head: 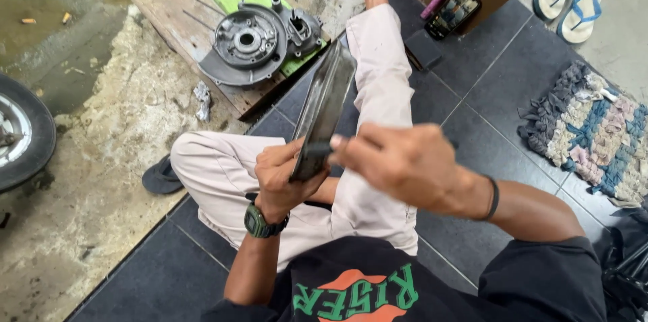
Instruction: Scrubbing a metal motorcycle engine cover with a small brush to remove dirt.
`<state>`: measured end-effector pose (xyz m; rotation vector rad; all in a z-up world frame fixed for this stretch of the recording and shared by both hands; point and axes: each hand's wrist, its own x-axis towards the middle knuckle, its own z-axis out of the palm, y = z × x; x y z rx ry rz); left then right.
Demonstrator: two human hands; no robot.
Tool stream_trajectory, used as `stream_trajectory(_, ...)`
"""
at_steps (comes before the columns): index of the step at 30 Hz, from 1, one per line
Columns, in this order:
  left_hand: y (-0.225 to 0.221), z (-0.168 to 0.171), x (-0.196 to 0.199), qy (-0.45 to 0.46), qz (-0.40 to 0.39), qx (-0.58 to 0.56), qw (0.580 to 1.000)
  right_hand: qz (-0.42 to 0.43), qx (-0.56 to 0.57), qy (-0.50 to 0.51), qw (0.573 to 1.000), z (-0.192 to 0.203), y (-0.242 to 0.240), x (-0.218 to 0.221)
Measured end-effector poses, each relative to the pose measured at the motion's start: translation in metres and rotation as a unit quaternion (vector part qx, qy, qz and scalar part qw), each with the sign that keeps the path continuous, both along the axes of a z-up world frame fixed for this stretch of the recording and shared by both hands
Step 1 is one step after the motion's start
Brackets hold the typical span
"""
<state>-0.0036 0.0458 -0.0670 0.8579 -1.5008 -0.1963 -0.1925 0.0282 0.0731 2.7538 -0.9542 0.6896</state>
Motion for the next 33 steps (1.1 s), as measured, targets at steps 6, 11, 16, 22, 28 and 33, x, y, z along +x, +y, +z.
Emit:
stream_trajectory(6,-0.001,0.006,-0.003,-0.034,0.023,-0.023,0.999,-0.081,-0.053,0.040,0.994,0.000,-0.033,-0.014)
stream_trajectory(11,0.007,0.013,0.002,-0.006,-0.023,0.005,1.000,-0.051,0.002,0.031,0.998,0.005,-0.015,-0.008)
stream_trajectory(16,0.001,-0.001,-0.001,-0.034,0.016,-0.017,0.999,-0.112,-0.046,0.044,0.992,0.005,-0.029,-0.012)
stream_trajectory(22,0.002,0.003,-0.001,-0.034,0.023,-0.009,0.999,-0.091,-0.007,0.038,0.995,0.000,-0.029,-0.016)
stream_trajectory(28,0.007,-0.003,-0.003,-0.038,0.042,0.010,0.998,-0.074,0.000,0.045,0.996,0.003,-0.018,-0.011)
stream_trajectory(33,0.004,-0.007,0.001,-0.058,0.025,-0.003,0.998,-0.082,-0.025,0.060,0.995,0.005,-0.052,-0.034)
